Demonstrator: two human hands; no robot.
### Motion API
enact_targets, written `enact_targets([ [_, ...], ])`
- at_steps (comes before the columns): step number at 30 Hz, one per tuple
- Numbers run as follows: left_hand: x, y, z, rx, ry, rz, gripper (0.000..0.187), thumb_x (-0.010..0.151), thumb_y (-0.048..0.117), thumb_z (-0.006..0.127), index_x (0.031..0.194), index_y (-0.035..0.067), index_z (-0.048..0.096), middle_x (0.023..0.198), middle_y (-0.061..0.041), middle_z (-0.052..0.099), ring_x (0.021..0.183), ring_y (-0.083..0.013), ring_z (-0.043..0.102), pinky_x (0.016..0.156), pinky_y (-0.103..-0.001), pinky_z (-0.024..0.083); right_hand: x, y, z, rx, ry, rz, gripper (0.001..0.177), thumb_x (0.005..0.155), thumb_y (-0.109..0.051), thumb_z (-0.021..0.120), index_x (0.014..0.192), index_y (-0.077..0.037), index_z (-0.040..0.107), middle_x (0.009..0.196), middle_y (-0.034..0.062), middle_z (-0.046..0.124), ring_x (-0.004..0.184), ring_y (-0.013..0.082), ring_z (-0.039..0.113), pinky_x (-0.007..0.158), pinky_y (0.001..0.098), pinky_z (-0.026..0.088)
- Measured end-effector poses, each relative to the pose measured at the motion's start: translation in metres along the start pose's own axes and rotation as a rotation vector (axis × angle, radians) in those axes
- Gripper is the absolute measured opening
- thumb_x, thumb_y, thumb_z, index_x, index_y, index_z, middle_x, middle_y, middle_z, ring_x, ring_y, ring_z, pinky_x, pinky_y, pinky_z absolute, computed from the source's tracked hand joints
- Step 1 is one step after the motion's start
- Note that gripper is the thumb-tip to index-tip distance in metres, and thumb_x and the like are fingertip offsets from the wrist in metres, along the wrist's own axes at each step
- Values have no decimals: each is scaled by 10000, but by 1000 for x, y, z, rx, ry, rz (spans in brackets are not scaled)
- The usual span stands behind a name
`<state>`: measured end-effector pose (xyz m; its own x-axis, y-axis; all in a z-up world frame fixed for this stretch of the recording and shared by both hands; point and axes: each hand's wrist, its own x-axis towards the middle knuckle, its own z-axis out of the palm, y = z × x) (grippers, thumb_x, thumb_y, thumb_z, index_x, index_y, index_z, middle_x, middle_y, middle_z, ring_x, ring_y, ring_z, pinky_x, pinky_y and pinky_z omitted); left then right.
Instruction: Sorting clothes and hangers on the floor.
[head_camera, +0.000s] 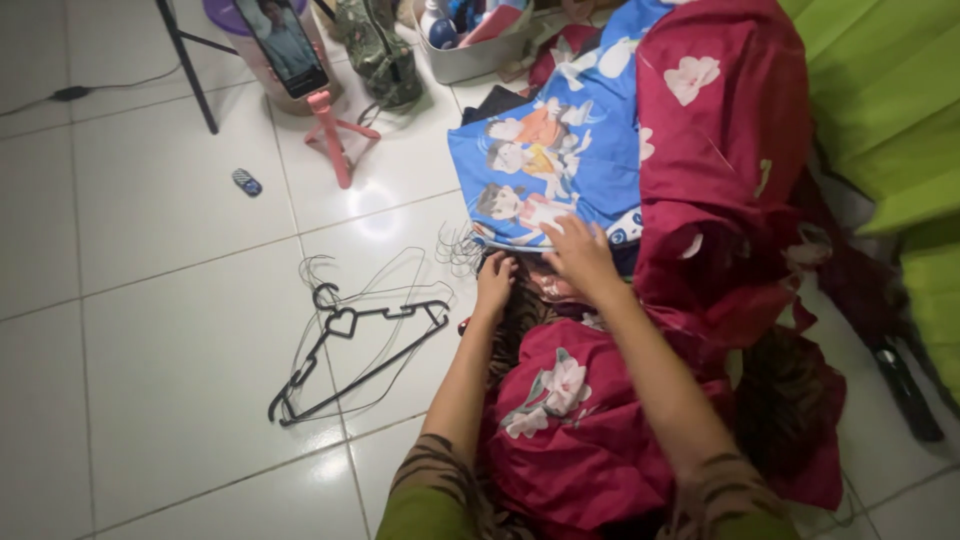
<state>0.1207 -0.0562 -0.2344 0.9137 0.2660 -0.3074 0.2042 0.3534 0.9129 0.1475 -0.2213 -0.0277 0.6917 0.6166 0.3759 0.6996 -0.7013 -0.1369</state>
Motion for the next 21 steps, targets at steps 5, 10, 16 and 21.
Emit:
enact_targets([
  [5,-5,15,-27,-13,49,5,540,1012,219,588,1497,40,432,1226,-92,665,1026,-177,683,799,-307,553,-1,21,52,-304,-84,72,345,805,-384,753,1075,-182,678,1012,45,664,1011,255,638,903,606,423],
  [10,-9,28,-32,-128,54,18,569,1050,285,547,1537,48,377,1283,-137,626,1044,-236,680,810,-324,563,-22,26,28,-280,-93,-25,218,901,-380,736,1013,-209,660,843,6,673,829,236,661,824,512,401],
  [16,-93,157,17,-308,-35,97,604,1001,468,435,1541,227,308,1407,-58,500,1166,-207,626,887,-388,566,-71,-7,-46,115,-218,276,166,958,-326,670,1015,-171,693,808,107,726,743,310,668,812,476,395],
  [21,-131,185,41,-243,-189,374,515,1090,464,358,1473,130,449,1430,-114,520,1248,-246,580,1004,-442,565,-130,19,-18,569,0,418,270,1018,-264,632,1140,-32,693,1019,190,728,955,319,710,834,396,525],
])
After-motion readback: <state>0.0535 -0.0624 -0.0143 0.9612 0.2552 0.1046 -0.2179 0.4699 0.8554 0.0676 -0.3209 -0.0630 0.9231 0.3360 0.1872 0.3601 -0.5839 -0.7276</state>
